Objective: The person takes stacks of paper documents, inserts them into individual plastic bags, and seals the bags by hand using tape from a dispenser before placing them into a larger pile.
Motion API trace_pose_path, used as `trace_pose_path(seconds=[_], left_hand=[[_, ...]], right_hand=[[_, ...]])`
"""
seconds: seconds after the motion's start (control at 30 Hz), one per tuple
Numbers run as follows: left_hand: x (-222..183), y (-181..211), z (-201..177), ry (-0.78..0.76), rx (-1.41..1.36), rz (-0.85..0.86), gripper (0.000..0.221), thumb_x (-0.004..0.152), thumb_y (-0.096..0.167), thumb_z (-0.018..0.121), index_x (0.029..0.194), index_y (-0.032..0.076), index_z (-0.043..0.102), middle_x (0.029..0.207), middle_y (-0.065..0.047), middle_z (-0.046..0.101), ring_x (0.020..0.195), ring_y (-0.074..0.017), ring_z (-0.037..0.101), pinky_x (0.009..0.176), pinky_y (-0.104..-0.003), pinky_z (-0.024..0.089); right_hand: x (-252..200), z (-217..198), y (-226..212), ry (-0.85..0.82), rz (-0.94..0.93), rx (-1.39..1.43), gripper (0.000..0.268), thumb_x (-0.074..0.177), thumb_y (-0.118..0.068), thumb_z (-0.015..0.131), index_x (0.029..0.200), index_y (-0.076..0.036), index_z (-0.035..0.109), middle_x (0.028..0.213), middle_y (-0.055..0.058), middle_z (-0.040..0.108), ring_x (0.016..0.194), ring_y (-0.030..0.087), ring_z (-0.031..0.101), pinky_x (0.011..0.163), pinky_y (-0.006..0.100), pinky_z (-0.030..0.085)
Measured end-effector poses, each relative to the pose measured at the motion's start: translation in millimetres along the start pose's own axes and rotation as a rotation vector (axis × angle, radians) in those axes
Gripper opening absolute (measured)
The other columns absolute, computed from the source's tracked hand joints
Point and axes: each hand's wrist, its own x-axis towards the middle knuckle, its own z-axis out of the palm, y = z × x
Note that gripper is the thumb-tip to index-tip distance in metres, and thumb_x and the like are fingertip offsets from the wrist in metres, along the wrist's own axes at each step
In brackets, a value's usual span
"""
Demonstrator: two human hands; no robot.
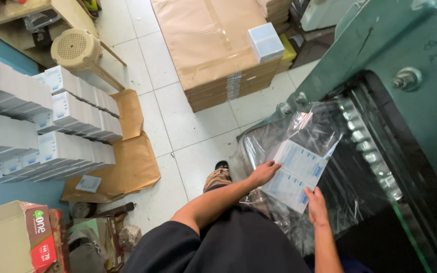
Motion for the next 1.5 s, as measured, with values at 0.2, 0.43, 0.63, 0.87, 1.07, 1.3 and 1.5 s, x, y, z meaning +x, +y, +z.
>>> trace_pose_path(seconds=[0.2, 0.43, 0.63, 0.87, 1.07, 1.3, 1.5], left_hand=[[-65.4, 41.1, -15.6, -0.15, -0.166, 0.0, 0.048, 0.106, 0.041, 0.04, 0.147, 0.017, 0.034, 0.123, -0.011, 0.063, 0.094, -0.0273, 0.071, 0.07, -0.033, 0.064], [-52.2, 36.9, -23.9, -0.044, -0.059, 0.09, 0.067, 0.103, 0.055, 0.039, 0.146, 0.004, 0.039, 0.137, -0.023, 0.053, 0.119, -0.0383, 0.054, 0.1, -0.049, 0.046], [19.2, 56.2, 5.5, 0.235, 0.727, 0.648, 0.055, 0.102, 0.031, 0.039, 0.152, 0.008, 0.047, 0.158, -0.017, 0.047, 0.152, -0.0323, 0.036, 0.12, -0.061, 0.033], [88.1, 76.7, 25.8, 0.23, 1.056, 0.655, 0.059, 0.097, 0.045, 0.033, 0.143, 0.013, 0.052, 0.15, -0.008, 0.054, 0.147, -0.025, 0.04, 0.118, -0.071, 0.022], [71.3, 123.4, -7.8, 0.635, 0.87, 0.542, 0.065, 0.091, 0.042, 0.068, 0.14, -0.001, 0.059, 0.148, -0.025, 0.052, 0.139, -0.0373, 0.048, 0.102, -0.056, 0.049], [259.4, 70.8, -15.8, 0.214, 0.518, 0.004, 0.038, 0.065, 0.047, 0.086, 0.097, 0.028, 0.081, 0.09, -0.006, 0.077, 0.096, -0.0327, 0.076, 0.073, -0.048, 0.062], [171.7, 113.4, -21.2, 0.196, 0.461, 0.072, 0.064, 0.093, 0.068, 0.049, 0.102, 0.012, 0.078, 0.101, -0.022, 0.075, 0.108, -0.042, 0.07, 0.09, -0.053, 0.058]], right_hand=[[33.2, -5.3, 30.8, -0.018, -0.09, 0.164, 0.015, 0.106, -0.013, 0.056, 0.119, -0.006, 0.056, 0.115, 0.017, 0.067, 0.102, 0.021, 0.063, 0.089, 0.036, 0.052], [32.6, -22.4, 10.9, 0.019, -0.111, -0.07, 0.05, 0.101, -0.023, 0.061, 0.145, -0.004, 0.045, 0.143, 0.024, 0.05, 0.129, 0.031, 0.048, 0.11, 0.043, 0.039], [68.8, 10.7, -28.3, 0.175, -1.088, -0.937, 0.063, 0.085, -0.022, 0.075, 0.139, 0.005, 0.059, 0.141, 0.03, 0.057, 0.131, 0.047, 0.055, 0.111, 0.055, 0.044], [152.7, 19.0, -19.8, -0.007, -0.645, -1.447, 0.09, 0.076, -0.05, 0.075, 0.156, -0.025, 0.042, 0.159, -0.002, 0.047, 0.142, 0.032, 0.048, 0.114, 0.062, 0.035], [133.9, 33.8, -79.9, -0.238, -0.365, -1.392, 0.078, 0.092, -0.067, 0.058, 0.156, -0.023, 0.045, 0.162, 0.001, 0.045, 0.142, 0.037, 0.049, 0.114, 0.062, 0.037], [95.7, 72.2, -174.2, -0.355, 0.006, -1.369, 0.075, 0.086, -0.084, 0.05, 0.153, -0.05, 0.042, 0.157, 0.005, 0.044, 0.143, 0.049, 0.04, 0.115, 0.074, 0.026], [155.3, 69.6, -138.9, -0.471, 0.078, -1.438, 0.085, 0.077, -0.099, 0.039, 0.149, -0.054, 0.046, 0.164, 0.009, 0.034, 0.142, 0.043, 0.047, 0.116, 0.053, 0.041]])
